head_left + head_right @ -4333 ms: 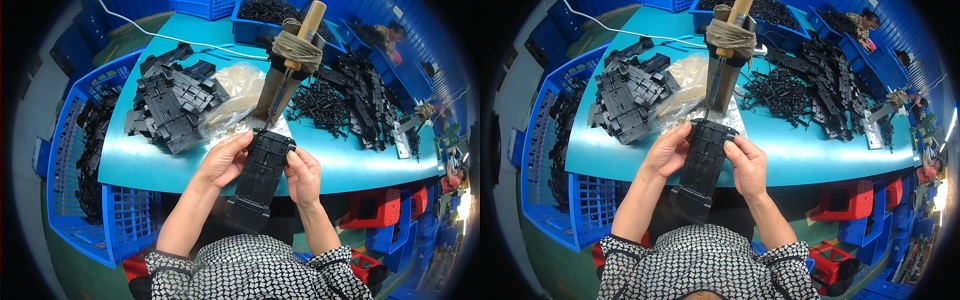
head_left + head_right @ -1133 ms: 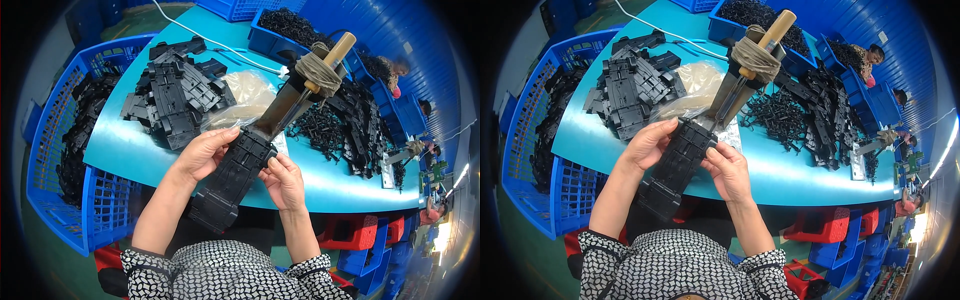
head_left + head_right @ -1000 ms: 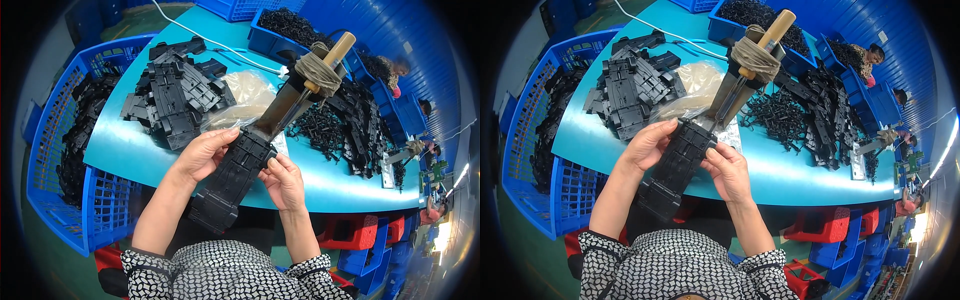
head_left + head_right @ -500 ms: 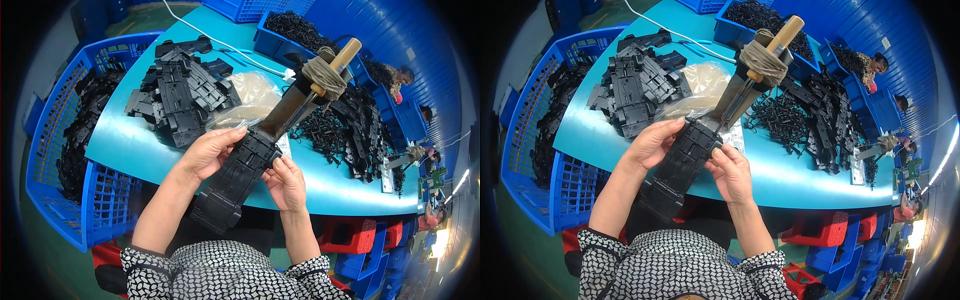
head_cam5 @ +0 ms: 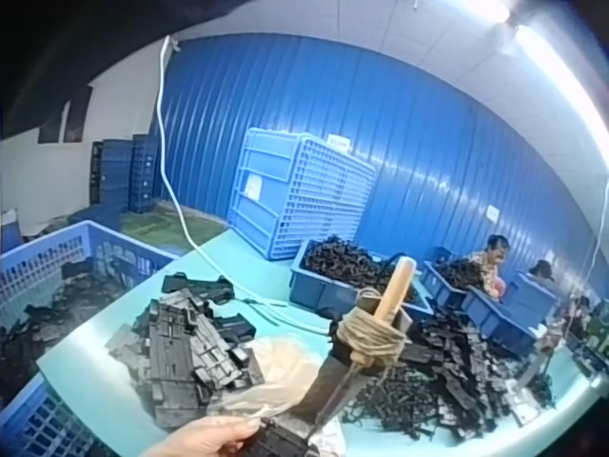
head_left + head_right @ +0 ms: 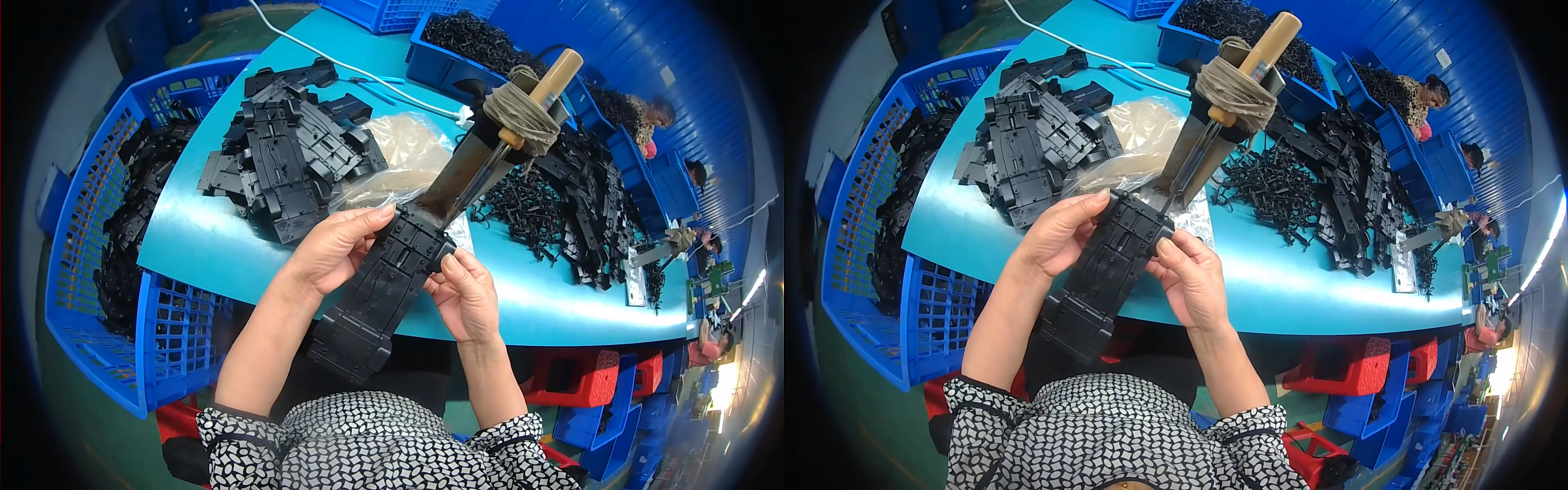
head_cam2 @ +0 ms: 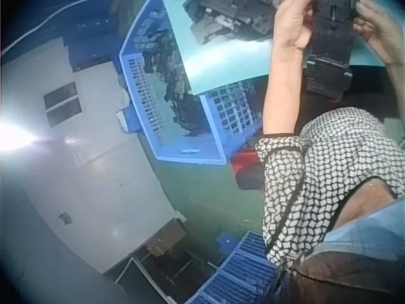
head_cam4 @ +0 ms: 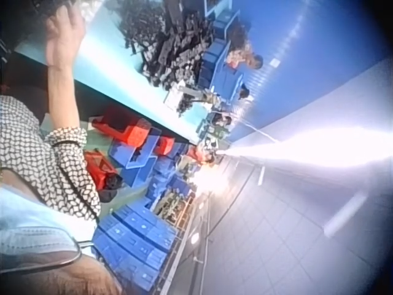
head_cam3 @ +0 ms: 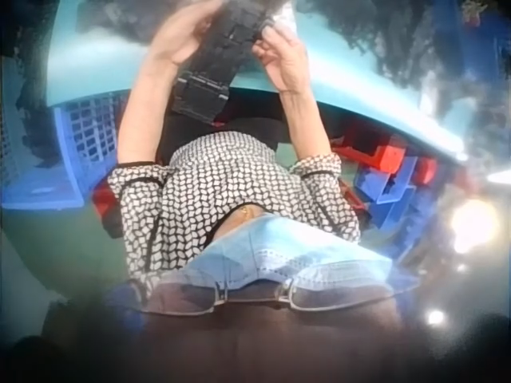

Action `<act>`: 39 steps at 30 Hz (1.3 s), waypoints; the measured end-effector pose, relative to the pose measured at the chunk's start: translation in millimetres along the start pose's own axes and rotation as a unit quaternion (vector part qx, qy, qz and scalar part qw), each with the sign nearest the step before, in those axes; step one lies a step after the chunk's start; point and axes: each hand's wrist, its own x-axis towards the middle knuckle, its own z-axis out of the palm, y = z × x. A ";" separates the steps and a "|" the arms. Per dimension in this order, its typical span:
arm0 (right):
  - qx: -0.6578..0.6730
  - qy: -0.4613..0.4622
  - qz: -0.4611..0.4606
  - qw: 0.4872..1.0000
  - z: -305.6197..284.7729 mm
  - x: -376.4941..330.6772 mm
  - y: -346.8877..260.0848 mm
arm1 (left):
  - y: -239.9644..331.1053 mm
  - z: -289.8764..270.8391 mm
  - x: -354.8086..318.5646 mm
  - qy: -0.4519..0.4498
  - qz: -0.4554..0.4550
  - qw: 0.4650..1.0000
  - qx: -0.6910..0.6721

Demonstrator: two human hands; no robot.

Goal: Manually assemble plastic toy components by fitting them together at a factory workbench.

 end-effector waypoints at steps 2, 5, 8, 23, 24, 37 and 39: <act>0.001 0.000 0.002 1.000 0.0 -0.1 -0.2 | 0.2 -0.5 -0.1 0.002 -0.001 1.000 -0.001; 0.007 -0.002 0.000 1.000 -0.7 -0.2 0.1 | 2.1 2.1 -1.0 -0.001 -0.002 1.000 0.001; 0.006 -0.002 -0.004 1.000 1.8 -0.6 -1.3 | 2.7 2.0 -0.8 0.002 -0.005 1.000 0.006; 0.002 -0.011 -0.006 1.000 -0.3 0.9 -1.9 | 1.5 1.2 2.0 -0.002 -0.004 1.000 0.007; 0.002 -0.011 -0.007 1.000 -0.4 1.2 -1.4 | 2.4 1.9 1.2 0.000 -0.004 1.000 0.008; -0.001 0.000 0.013 1.000 -1.5 3.6 -3.0 | 4.5 -0.7 -5.7 -0.011 -0.021 0.999 0.047; -0.001 -0.002 0.022 1.000 -7.9 5.9 0.3 | -0.9 -3.3 -3.3 0.008 -0.030 0.998 0.050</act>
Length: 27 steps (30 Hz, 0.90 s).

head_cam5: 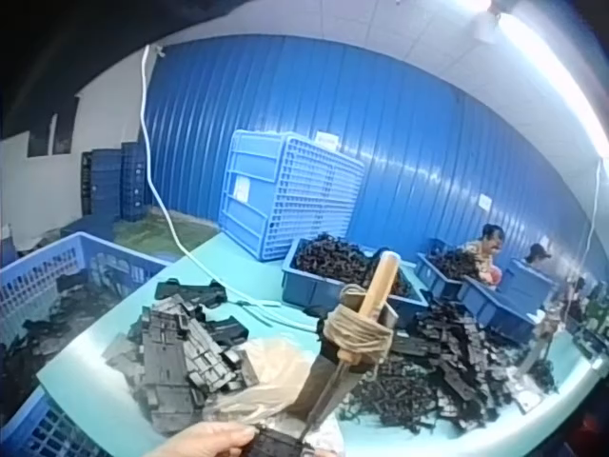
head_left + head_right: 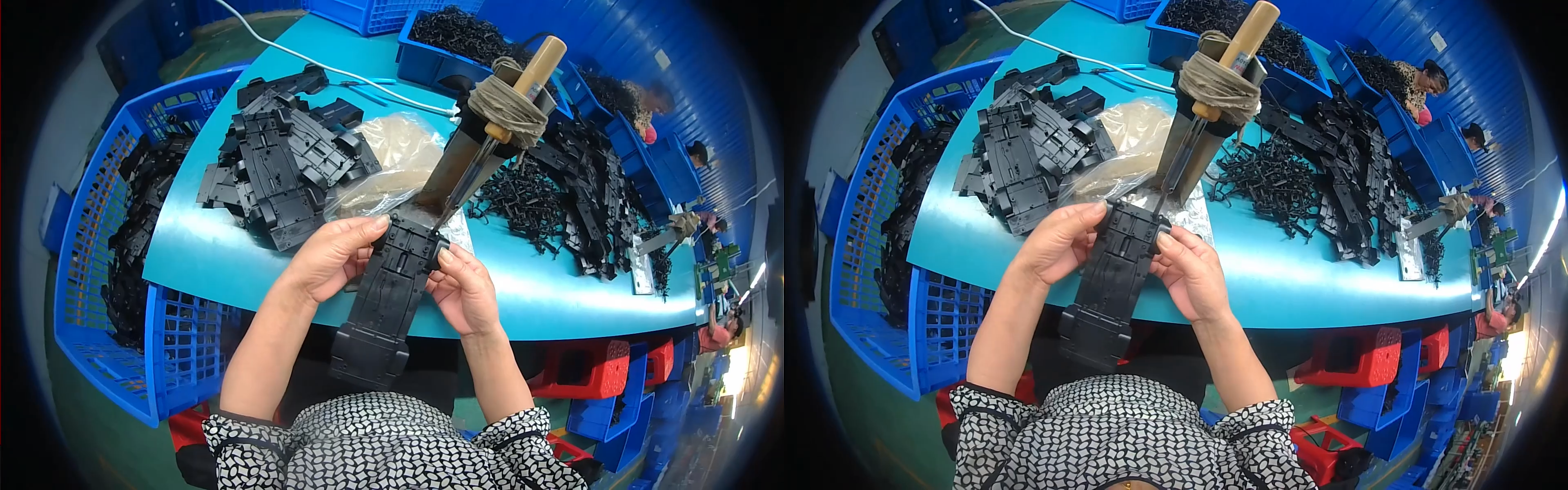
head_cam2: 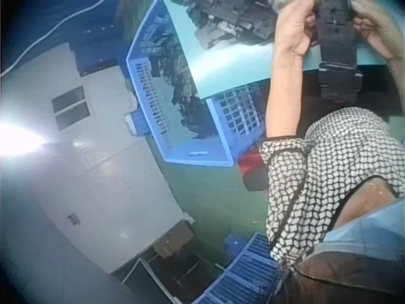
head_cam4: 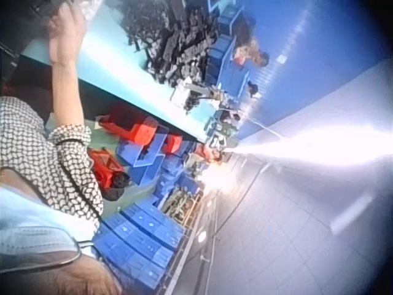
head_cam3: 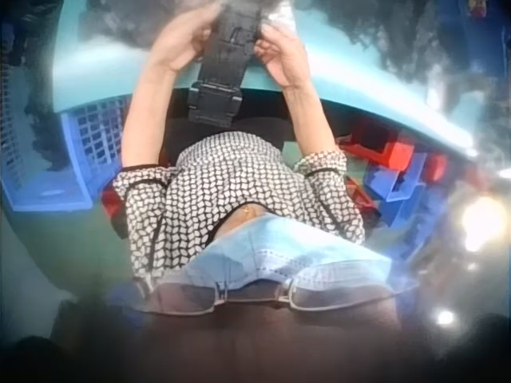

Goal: Manually assemble plastic toy components by fitting them together at a factory workbench.

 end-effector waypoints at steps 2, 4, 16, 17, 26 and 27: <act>0.030 0.045 0.030 0.998 -9.4 3.7 6.8 | -8.0 -4.3 4.7 0.019 -0.015 1.000 -0.005; 0.037 0.035 0.022 0.998 -13.0 3.8 5.5 | -8.6 -0.2 6.8 0.023 -0.019 1.000 0.003; -0.005 0.027 -0.014 1.000 -23.8 -0.6 -20.6 | -8.1 17.2 23.9 -0.017 -0.017 1.000 0.000; -0.008 0.024 -0.020 0.999 -24.0 -1.5 -22.0 | -7.7 17.1 25.1 -0.018 -0.018 1.000 -0.001; -0.028 0.019 -0.072 0.997 -14.9 -7.7 -30.5 | -4.8 25.7 32.9 -0.034 -0.012 0.998 -0.043; -0.027 0.020 -0.074 0.997 -14.3 -8.5 -31.1 | -4.7 27.1 33.3 -0.034 -0.012 0.998 -0.044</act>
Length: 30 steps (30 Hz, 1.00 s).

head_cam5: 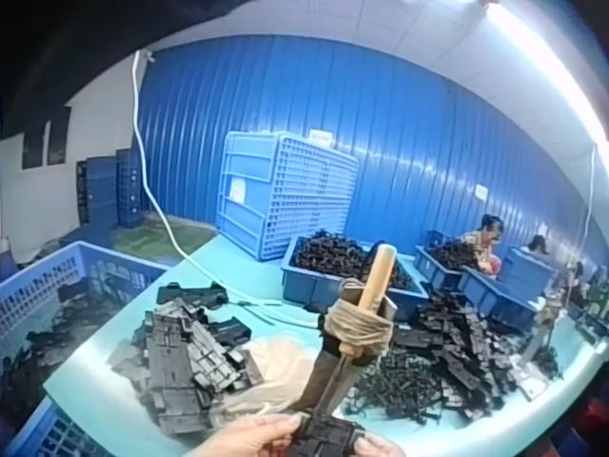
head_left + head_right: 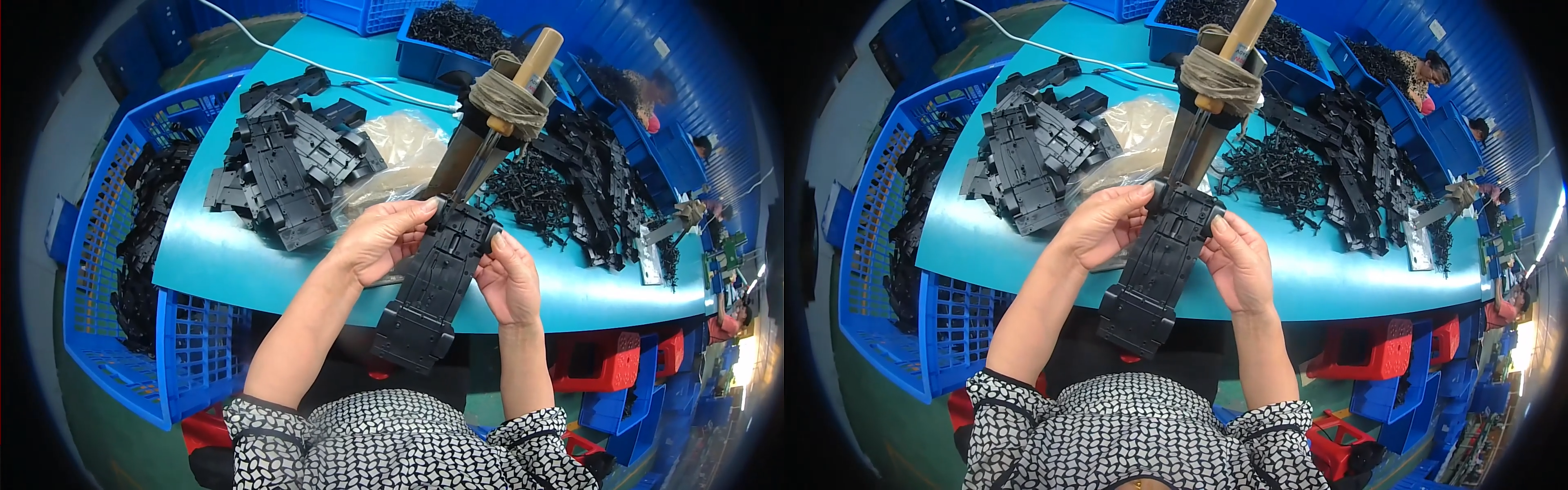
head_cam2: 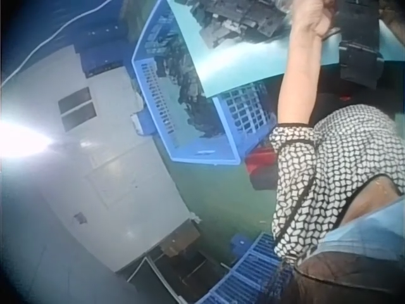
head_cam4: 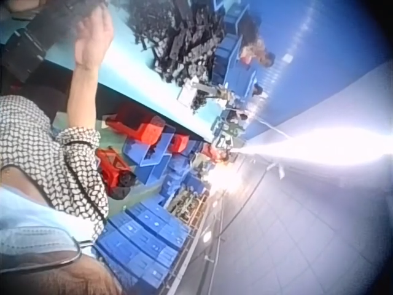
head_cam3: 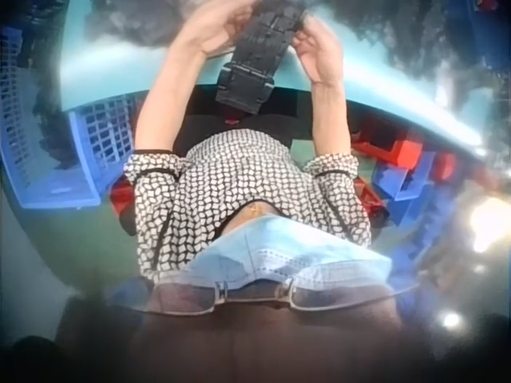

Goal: Manually assemble plastic toy components by fitting them together at a factory workbench.

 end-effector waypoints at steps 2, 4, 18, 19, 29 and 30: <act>0.000 0.002 -0.002 1.000 -0.2 -0.4 -0.3 | 0.2 1.8 0.5 0.007 0.003 1.000 -0.001; -0.003 -0.001 -0.005 1.000 -1.5 0.0 1.4 | 0.9 2.0 -0.3 0.006 0.006 1.000 -0.004; -0.003 0.016 -0.020 1.000 4.8 -4.1 3.6 | 1.3 0.8 1.2 0.010 0.009 1.000 0.006; -0.003 0.017 -0.020 1.000 5.3 -4.1 3.6 | 1.8 1.2 0.7 0.008 0.008 1.000 0.011; -0.001 0.002 -0.030 1.000 8.0 -5.1 3.4 | 2.1 -5.0 2.2 -0.018 -0.007 1.000 -0.003; -0.003 0.002 -0.032 0.999 7.7 -5.0 3.5 | 2.1 -3.4 2.1 -0.018 -0.007 1.000 -0.003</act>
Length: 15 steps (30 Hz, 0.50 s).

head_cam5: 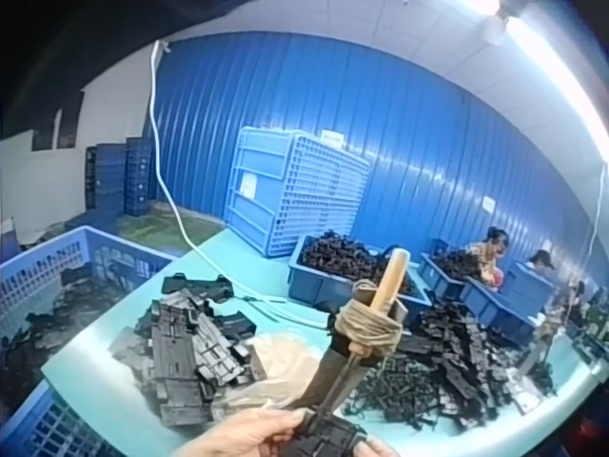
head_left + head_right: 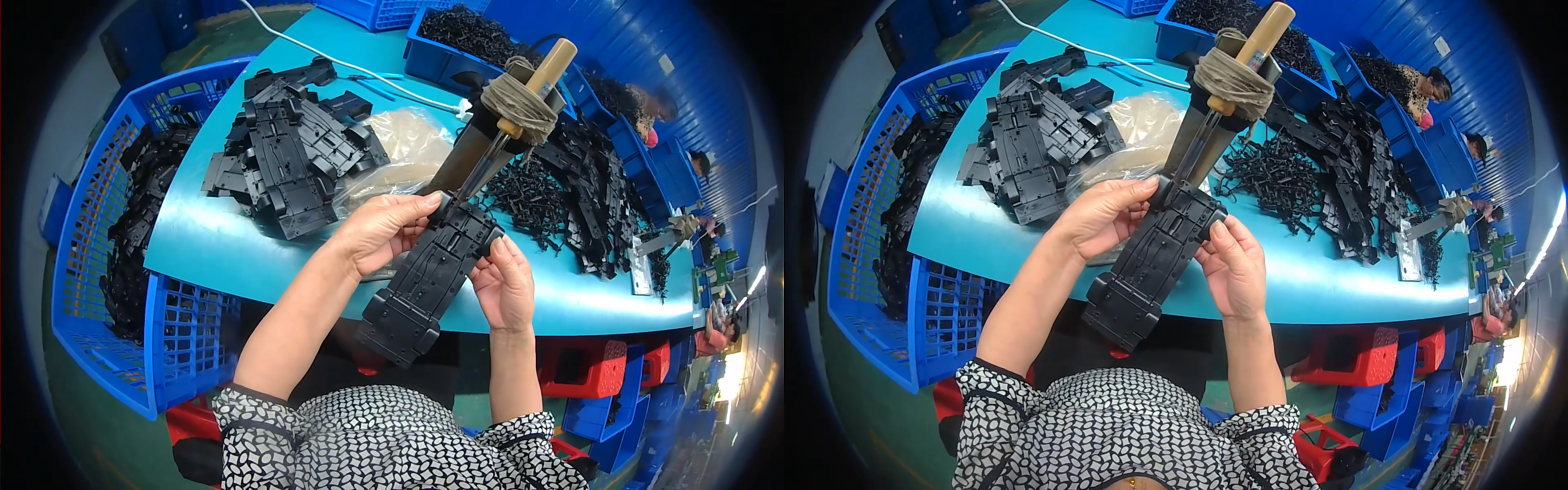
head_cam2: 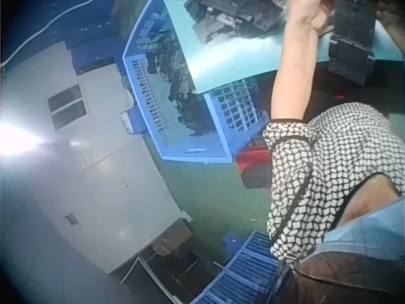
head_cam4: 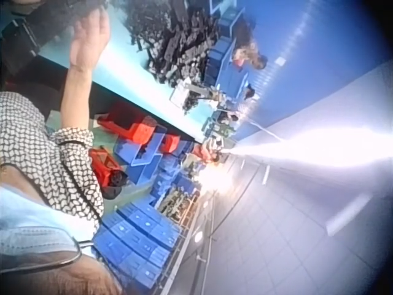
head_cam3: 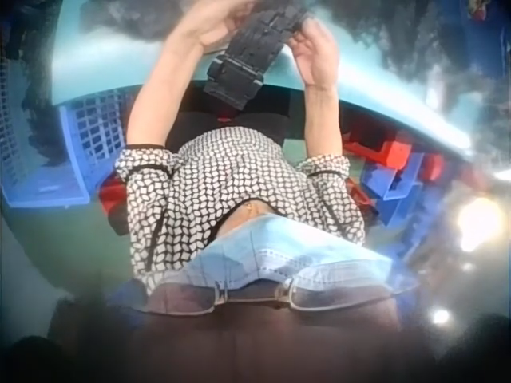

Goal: Manually assemble plastic toy components by fitting them together at a factory workbench.

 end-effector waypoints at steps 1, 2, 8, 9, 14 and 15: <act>-0.001 0.000 -0.001 1.000 -0.3 0.1 0.3 | -0.1 2.8 -0.6 0.015 0.006 1.000 0.008; -0.002 0.000 -0.001 1.000 -1.0 0.2 0.8 | -0.3 4.3 -1.0 0.030 0.011 0.999 0.017; -0.003 0.009 -0.001 1.000 -0.8 -0.2 1.1 | -0.3 4.1 -0.9 0.024 0.016 1.000 0.012; -0.003 0.008 -0.004 1.000 -0.7 0.0 1.4 | -0.4 3.8 -0.6 0.025 0.017 0.999 0.011; -0.008 0.006 -0.007 1.000 2.2 -0.5 1.5 | -1.4 1.0 -0.2 0.014 0.014 1.000 -0.001; -0.008 0.004 -0.009 1.000 2.1 -0.8 1.4 | -1.5 1.0 -0.2 0.014 0.015 1.000 -0.002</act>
